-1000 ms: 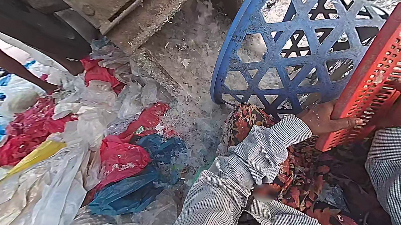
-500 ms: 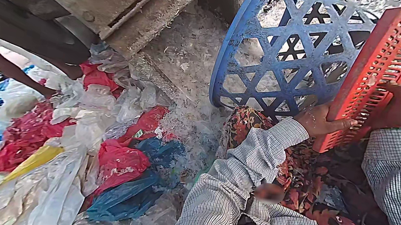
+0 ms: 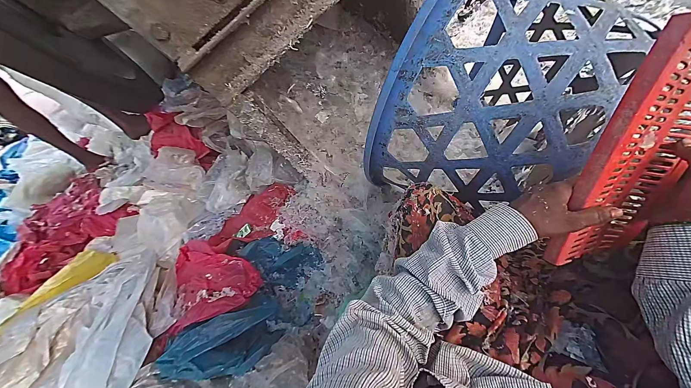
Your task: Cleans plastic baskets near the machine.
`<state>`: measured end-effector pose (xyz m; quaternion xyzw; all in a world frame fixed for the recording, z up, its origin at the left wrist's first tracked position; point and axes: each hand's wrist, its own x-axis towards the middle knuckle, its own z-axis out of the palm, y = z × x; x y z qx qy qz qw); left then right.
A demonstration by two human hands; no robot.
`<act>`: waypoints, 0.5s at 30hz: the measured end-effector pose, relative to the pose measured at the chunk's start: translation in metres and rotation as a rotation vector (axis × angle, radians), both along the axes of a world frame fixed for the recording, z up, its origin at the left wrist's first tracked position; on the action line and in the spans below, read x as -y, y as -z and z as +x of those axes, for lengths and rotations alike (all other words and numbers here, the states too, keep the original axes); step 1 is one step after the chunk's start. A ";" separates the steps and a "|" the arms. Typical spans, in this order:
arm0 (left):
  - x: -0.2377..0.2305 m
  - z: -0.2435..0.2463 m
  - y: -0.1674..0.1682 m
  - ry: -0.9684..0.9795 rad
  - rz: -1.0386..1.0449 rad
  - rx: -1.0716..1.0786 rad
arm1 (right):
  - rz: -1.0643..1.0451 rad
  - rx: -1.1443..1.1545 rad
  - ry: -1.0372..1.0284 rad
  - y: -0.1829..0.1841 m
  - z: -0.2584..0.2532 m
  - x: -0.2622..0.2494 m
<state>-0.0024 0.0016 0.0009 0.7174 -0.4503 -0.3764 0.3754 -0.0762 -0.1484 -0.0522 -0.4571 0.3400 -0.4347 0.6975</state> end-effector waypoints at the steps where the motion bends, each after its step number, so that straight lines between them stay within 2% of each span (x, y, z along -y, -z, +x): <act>1: 0.000 0.000 0.000 0.004 0.004 0.001 | -0.005 0.003 0.001 0.000 0.000 0.000; 8: -0.001 -0.001 -0.001 0.020 -0.043 0.014 | 0.067 0.010 0.031 -0.009 0.001 -0.004; 11: -0.001 0.000 0.001 0.025 -0.055 0.007 | 0.027 0.006 -0.001 -0.002 0.000 0.000; 15: -0.001 0.000 0.000 0.015 -0.045 -0.021 | 0.075 0.017 0.035 -0.015 -0.001 -0.008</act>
